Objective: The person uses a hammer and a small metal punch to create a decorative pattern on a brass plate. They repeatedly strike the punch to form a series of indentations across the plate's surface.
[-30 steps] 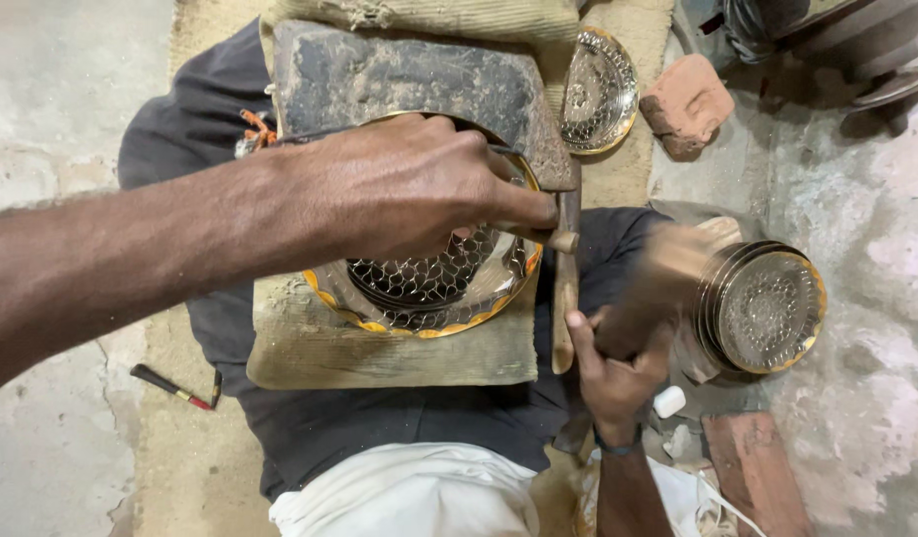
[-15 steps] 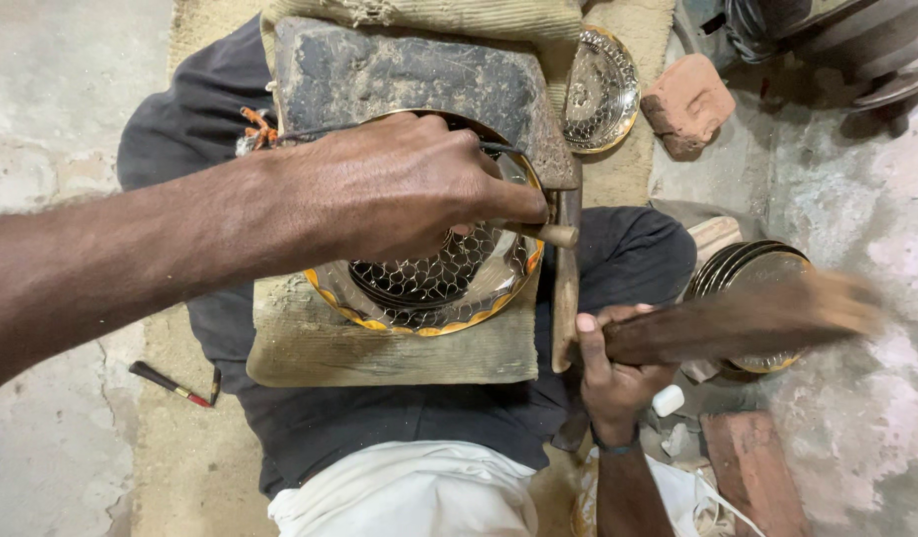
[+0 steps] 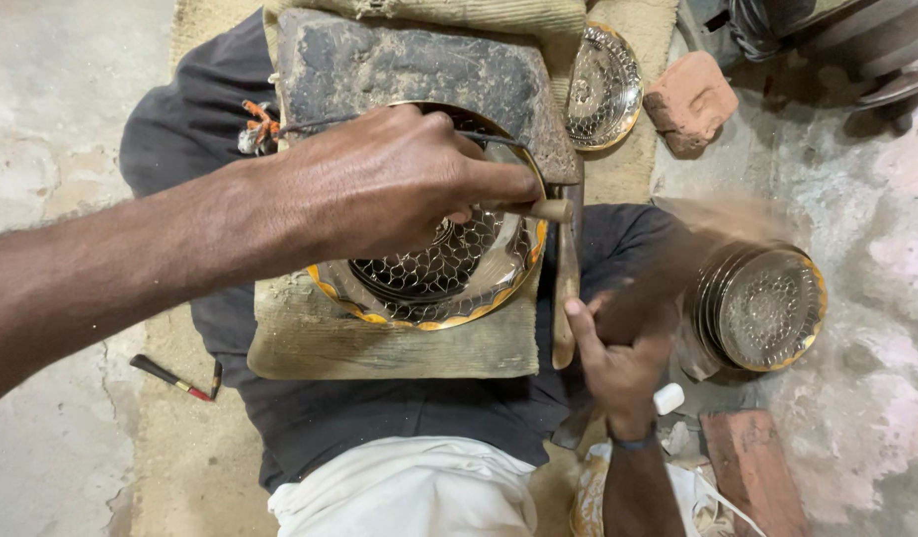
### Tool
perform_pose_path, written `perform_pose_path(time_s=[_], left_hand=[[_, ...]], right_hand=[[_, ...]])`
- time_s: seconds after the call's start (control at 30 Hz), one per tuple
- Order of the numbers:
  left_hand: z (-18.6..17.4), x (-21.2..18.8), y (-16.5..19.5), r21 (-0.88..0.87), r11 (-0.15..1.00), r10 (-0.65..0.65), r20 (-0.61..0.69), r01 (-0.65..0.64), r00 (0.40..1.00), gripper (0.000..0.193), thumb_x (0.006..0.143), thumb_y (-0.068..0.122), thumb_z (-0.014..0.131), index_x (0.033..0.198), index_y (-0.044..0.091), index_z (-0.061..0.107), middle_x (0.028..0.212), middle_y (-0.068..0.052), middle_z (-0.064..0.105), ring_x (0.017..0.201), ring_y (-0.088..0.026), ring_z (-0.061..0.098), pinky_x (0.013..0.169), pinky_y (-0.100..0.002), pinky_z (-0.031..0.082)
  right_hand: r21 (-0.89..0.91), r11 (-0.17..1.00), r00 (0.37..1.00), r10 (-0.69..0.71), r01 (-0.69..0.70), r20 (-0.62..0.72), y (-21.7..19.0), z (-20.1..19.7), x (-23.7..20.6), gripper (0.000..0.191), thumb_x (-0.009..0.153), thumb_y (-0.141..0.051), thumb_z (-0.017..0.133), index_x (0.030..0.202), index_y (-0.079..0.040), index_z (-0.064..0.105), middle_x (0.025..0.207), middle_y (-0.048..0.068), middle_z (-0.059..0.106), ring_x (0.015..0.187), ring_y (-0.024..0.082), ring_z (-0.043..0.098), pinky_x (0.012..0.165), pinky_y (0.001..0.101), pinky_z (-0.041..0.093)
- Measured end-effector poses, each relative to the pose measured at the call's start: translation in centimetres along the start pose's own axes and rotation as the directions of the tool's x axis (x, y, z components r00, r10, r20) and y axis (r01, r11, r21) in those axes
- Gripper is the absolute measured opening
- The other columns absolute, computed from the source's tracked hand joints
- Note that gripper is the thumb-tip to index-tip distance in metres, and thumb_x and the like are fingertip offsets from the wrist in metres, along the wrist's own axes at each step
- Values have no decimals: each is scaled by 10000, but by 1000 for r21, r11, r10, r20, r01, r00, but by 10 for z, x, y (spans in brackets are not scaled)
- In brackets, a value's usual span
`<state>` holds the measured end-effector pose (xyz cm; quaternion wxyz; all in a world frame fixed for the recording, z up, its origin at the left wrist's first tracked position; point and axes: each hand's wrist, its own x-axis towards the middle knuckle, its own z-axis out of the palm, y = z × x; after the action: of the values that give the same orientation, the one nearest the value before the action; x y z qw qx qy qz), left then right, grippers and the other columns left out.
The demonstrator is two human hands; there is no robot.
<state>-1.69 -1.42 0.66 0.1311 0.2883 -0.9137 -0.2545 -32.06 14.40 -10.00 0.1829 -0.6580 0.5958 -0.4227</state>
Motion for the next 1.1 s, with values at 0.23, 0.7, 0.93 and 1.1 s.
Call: perform_pose_path(time_s=[0.23,0.7,0.93,1.1], left_hand=[[-2,-7,5,-27,999,-31,-74,29,997,554,821,-89,604,1276,223,648,867,-133,759,617,-309,733,446,-474,573],[11,-14,-1,-37,998,-63,-100,60,993,496,874,-31,664,1293,231,621,1009,-111,778,582,-196,721,397,-334,588],[11,-18,-2,-24,989,-149,-13,149,989,621,868,-69,644,1378,280,580,897,-80,793,627,-183,735,461,-346,605],[11,-22,-1,-55,996,-81,-178,72,981,511,873,25,709,1329,238,614,842,-99,774,606,-233,718,456,-414,585]], right_hand=[[-259,965,996,-17,39,86,-7,-6,24,416,905,-149,874,1175,16,605,918,157,721,824,231,717,744,328,568],[-187,969,971,-124,163,205,-14,-4,64,334,990,-158,832,1170,-10,593,887,109,704,706,193,704,661,292,566],[-204,933,947,-260,297,191,-10,-4,79,387,968,-52,804,1262,-34,554,1010,135,712,858,220,721,810,337,576],[111,988,985,-118,104,129,-13,-4,81,446,987,-27,793,1336,-49,517,978,117,663,873,217,669,781,316,540]])
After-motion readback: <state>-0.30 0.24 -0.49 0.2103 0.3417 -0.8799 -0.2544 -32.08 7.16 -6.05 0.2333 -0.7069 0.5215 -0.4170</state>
